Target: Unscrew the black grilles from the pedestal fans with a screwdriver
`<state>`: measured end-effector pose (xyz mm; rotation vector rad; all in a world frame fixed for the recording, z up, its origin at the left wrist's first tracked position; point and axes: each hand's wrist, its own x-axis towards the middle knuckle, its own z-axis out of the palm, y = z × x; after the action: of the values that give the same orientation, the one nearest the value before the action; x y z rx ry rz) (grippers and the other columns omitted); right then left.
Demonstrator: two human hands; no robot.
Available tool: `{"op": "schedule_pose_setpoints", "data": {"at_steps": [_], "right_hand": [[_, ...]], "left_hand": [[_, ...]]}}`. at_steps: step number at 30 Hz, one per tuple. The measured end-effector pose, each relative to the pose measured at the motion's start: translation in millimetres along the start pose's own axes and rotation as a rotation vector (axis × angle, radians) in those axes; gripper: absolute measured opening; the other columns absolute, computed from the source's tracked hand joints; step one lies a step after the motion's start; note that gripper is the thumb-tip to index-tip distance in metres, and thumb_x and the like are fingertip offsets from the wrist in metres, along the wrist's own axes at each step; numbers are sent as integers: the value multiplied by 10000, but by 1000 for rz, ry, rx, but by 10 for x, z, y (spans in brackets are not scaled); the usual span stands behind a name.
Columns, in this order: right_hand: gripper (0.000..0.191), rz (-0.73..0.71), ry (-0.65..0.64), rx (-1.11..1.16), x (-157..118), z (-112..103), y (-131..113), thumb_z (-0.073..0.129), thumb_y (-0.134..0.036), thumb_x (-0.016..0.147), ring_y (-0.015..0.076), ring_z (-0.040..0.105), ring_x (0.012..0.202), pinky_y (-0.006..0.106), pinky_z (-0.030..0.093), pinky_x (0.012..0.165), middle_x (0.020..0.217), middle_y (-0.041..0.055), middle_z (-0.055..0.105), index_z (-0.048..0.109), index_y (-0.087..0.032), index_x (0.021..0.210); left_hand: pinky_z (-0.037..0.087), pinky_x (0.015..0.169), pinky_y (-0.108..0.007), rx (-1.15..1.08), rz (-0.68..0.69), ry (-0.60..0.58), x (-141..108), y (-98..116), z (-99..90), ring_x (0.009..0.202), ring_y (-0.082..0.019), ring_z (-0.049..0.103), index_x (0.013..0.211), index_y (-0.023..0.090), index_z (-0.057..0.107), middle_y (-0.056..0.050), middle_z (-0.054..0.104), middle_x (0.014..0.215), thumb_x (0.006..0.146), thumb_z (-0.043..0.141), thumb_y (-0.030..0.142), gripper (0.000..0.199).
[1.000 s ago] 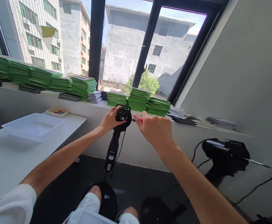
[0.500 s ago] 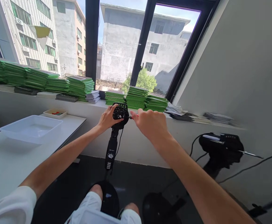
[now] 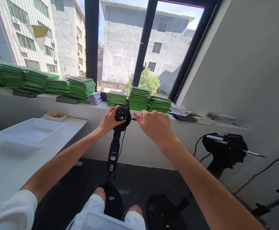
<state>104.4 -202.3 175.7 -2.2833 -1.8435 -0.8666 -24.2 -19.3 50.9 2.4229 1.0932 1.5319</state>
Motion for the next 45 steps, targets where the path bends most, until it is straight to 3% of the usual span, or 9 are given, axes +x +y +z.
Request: {"op": "schedule_pose_setpoints", "data": {"at_steps": [4, 15, 19, 23, 27, 31, 35, 39, 45], "right_hand": [[360, -92, -27, 101, -12, -5, 9, 481, -452, 1004, 217, 652, 670, 285, 330, 616, 713, 43, 704, 562, -173, 1215], [427, -44, 17, -20, -17, 17, -10, 353, -518, 1051, 263, 676, 701, 300, 297, 585, 727, 89, 705, 596, -171, 1096], [357, -117, -57, 103, -16, 7, -3, 492, -410, 1006, 233, 663, 676, 285, 325, 586, 743, 54, 712, 504, -155, 1255], [432, -53, 26, 42, -7, 27, 8, 386, -532, 1038, 268, 664, 689, 312, 327, 585, 777, 103, 722, 547, -153, 1169], [396, -101, 18, 144, -9, 51, -3, 456, -444, 1022, 247, 678, 716, 296, 351, 600, 856, 92, 748, 497, -154, 1287], [470, -51, 39, -8, -31, 41, -34, 370, -577, 1039, 277, 678, 721, 300, 319, 599, 742, 105, 708, 617, -178, 1063], [383, -156, -25, 102, -35, 23, -55, 507, -433, 1010, 236, 664, 686, 279, 322, 589, 788, 60, 730, 506, -177, 1296], [454, -38, 21, -23, -33, 7, -70, 331, -534, 1055, 267, 667, 684, 298, 295, 580, 727, 113, 697, 606, -174, 1046], [344, -151, -32, 100, -38, 4, -64, 435, -456, 1025, 235, 655, 656, 283, 301, 577, 749, 69, 712, 516, -175, 1205]], "left_hand": [[566, 957, -441, -5, 17, 3, -4, -30, 17, 1239, -345, 621, 1477, 259, 414, -134, 589, 1369, 828, 814, 459, 788], [564, 963, -444, 5, 18, 12, 1, -48, 19, 1233, -353, 624, 1464, 240, 430, -147, 591, 1367, 822, 820, 437, 777], [559, 971, -450, -1, 27, 21, -3, -52, 33, 1231, -352, 624, 1464, 248, 431, -144, 590, 1364, 817, 823, 439, 780], [552, 993, -464, -7, 19, 30, -3, -53, 44, 1236, -353, 620, 1456, 241, 436, -143, 591, 1357, 806, 833, 428, 784], [550, 1002, -470, -10, 27, 28, -7, -51, 44, 1242, -355, 615, 1450, 227, 450, -148, 592, 1348, 804, 836, 427, 778], [551, 1001, -461, -20, 30, 42, -10, -52, 37, 1240, -345, 614, 1454, 253, 446, -136, 591, 1350, 803, 839, 426, 780], [559, 983, -467, -21, 30, 27, -9, -59, 32, 1242, -354, 610, 1458, 241, 438, -144, 589, 1352, 810, 831, 430, 781], [563, 972, -469, -22, 30, 31, -8, -74, 40, 1248, -357, 604, 1464, 247, 430, -151, 580, 1364, 813, 828, 438, 787], [552, 1000, -478, -33, 30, 43, -12, -82, 53, 1255, -353, 600, 1465, 257, 430, -142, 581, 1361, 801, 839, 439, 801]]}}
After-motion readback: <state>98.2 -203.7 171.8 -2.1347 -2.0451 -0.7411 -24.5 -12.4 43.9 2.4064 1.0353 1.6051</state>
